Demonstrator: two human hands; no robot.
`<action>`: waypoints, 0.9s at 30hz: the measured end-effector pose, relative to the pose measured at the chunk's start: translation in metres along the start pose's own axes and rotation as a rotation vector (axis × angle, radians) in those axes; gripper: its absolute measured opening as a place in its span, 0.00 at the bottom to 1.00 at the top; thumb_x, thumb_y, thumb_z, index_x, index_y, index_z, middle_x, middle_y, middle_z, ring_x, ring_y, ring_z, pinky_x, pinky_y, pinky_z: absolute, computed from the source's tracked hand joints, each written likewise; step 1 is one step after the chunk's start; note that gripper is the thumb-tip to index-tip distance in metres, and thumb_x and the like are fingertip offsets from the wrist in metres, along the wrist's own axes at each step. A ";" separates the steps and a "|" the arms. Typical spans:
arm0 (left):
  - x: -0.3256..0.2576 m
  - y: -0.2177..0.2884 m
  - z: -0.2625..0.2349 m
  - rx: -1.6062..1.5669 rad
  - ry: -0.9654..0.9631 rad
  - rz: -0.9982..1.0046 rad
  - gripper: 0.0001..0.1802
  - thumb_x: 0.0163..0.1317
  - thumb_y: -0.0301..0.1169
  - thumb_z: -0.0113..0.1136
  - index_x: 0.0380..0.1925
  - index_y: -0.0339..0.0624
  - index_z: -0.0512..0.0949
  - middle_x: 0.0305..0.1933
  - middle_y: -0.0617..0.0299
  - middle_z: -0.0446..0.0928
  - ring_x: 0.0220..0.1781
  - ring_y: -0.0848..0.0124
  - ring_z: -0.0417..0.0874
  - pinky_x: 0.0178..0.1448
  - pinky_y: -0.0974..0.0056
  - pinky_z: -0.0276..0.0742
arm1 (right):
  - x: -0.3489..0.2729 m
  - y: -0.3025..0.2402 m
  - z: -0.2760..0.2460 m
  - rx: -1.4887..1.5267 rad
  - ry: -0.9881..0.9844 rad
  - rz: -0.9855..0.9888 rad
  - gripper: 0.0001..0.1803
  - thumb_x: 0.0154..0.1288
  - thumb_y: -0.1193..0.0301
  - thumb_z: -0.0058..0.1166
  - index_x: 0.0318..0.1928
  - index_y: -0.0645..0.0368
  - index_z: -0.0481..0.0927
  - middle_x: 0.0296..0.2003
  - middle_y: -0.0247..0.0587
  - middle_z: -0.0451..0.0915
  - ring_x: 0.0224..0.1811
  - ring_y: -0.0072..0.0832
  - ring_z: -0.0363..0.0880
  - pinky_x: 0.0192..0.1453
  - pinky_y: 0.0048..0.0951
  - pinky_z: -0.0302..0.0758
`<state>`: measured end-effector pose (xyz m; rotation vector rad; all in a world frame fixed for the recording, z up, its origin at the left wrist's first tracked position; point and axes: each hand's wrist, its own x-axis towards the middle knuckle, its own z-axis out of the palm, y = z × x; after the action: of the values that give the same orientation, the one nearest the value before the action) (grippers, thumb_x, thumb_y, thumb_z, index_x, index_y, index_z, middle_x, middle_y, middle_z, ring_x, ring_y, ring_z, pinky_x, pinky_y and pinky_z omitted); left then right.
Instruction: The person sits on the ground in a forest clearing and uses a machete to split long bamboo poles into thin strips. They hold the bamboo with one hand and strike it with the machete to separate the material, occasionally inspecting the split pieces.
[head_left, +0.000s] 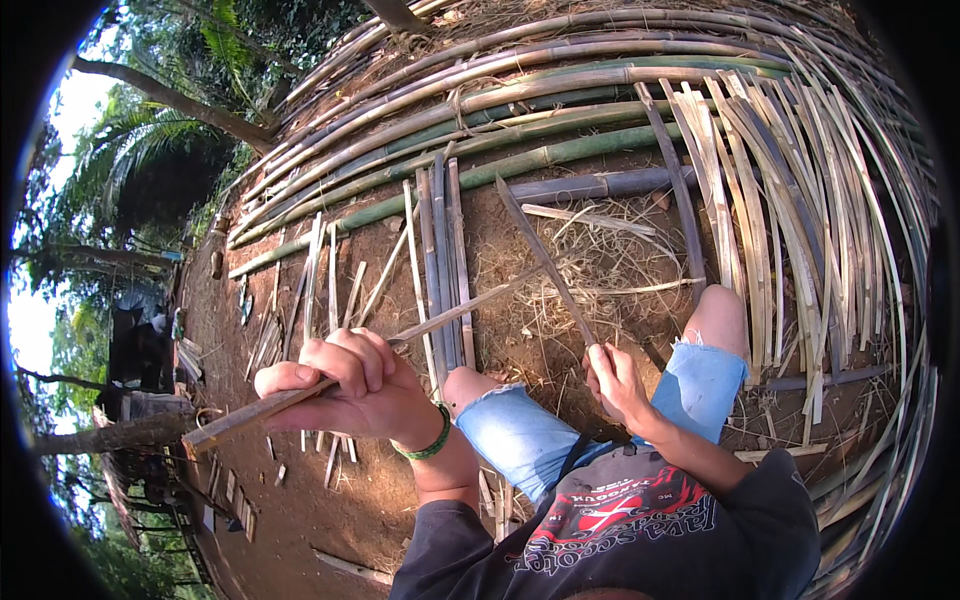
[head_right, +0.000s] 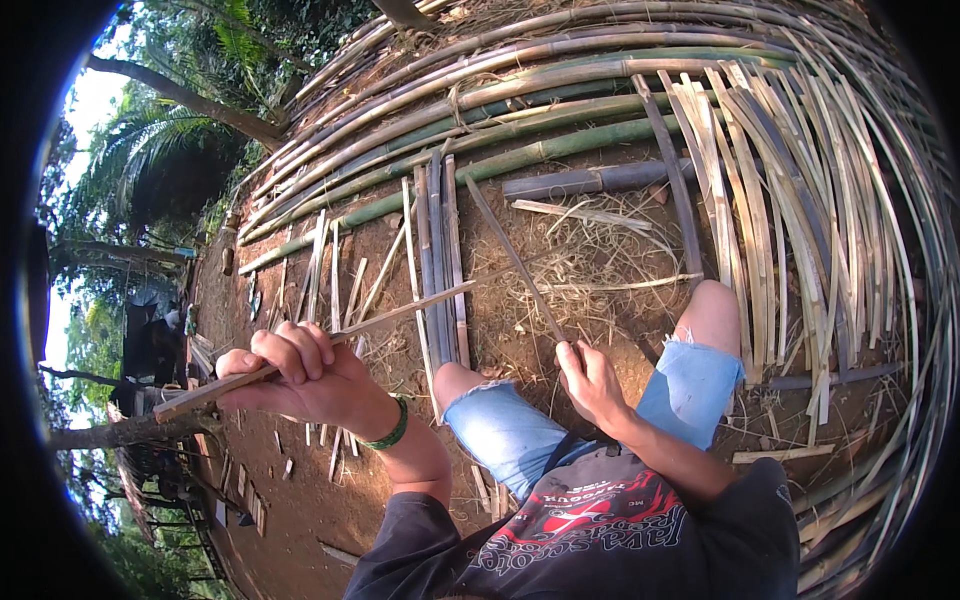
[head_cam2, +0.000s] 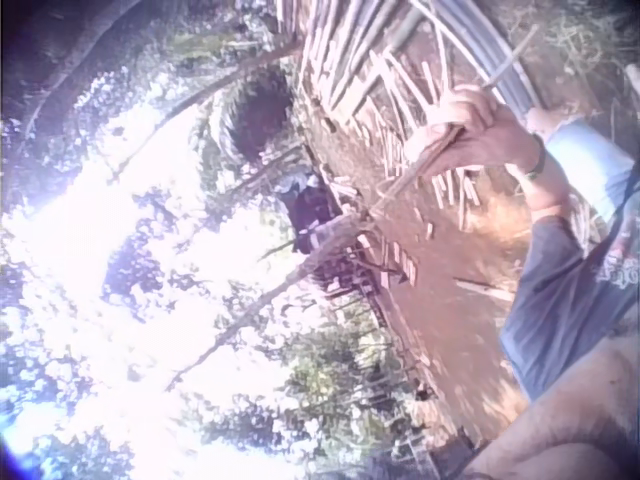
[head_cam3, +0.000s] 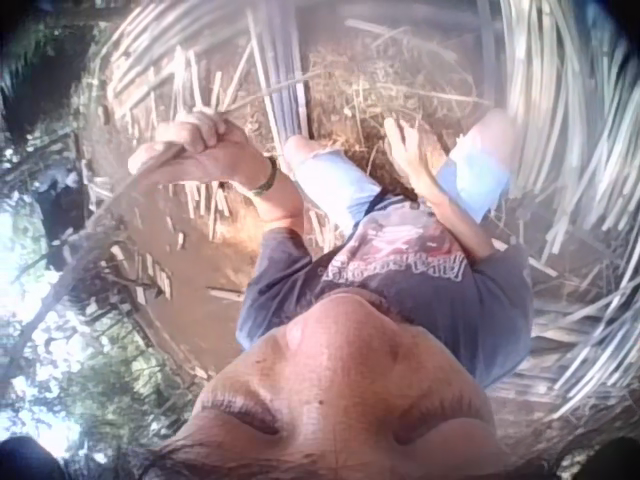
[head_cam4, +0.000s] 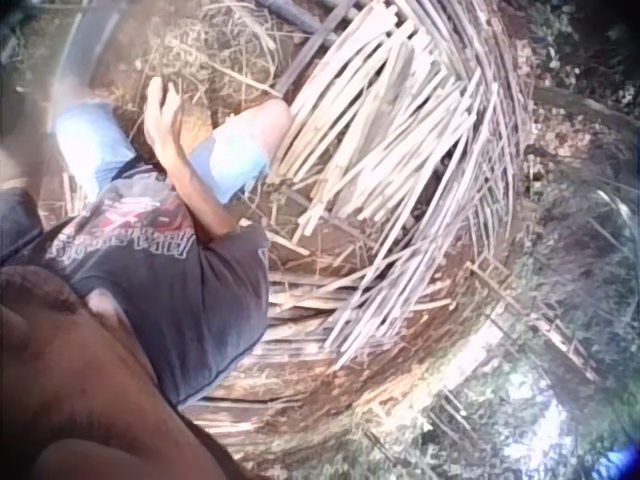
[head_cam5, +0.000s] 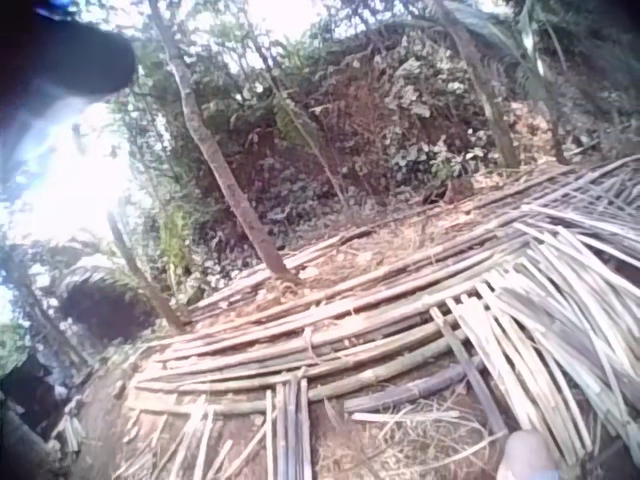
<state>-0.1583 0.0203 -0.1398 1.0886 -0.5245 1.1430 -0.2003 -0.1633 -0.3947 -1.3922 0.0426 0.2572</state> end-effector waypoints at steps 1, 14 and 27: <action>-0.006 0.002 0.000 -0.065 -0.058 -0.022 0.28 0.70 0.61 0.26 0.34 0.47 0.62 0.12 0.69 0.56 0.09 0.81 0.54 0.08 0.77 0.54 | -0.003 -0.016 0.007 -0.089 -0.036 -0.093 0.19 0.73 0.61 0.45 0.31 0.65 0.72 0.15 0.43 0.68 0.16 0.37 0.69 0.22 0.37 0.64; -0.043 0.027 -0.009 -0.080 -0.203 0.083 0.28 0.71 0.60 0.32 0.32 0.45 0.61 0.12 0.70 0.59 0.09 0.80 0.59 0.11 0.74 0.59 | 0.002 0.002 -0.001 -0.523 0.016 -0.257 0.21 0.71 0.59 0.49 0.28 0.67 0.72 0.16 0.58 0.71 0.21 0.57 0.73 0.23 0.45 0.67; -0.063 0.037 0.005 -0.060 -0.128 0.071 0.26 0.71 0.56 0.38 0.32 0.44 0.65 0.16 0.70 0.58 0.14 0.80 0.53 0.18 0.74 0.52 | -0.016 -0.041 0.005 -0.417 -0.176 -0.110 0.21 0.69 0.59 0.52 0.29 0.66 0.73 0.15 0.55 0.72 0.18 0.51 0.76 0.21 0.42 0.68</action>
<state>-0.2149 -0.0120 -0.1730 1.1033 -0.6979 1.1174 -0.2078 -0.1675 -0.3517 -1.7737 -0.2449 0.3071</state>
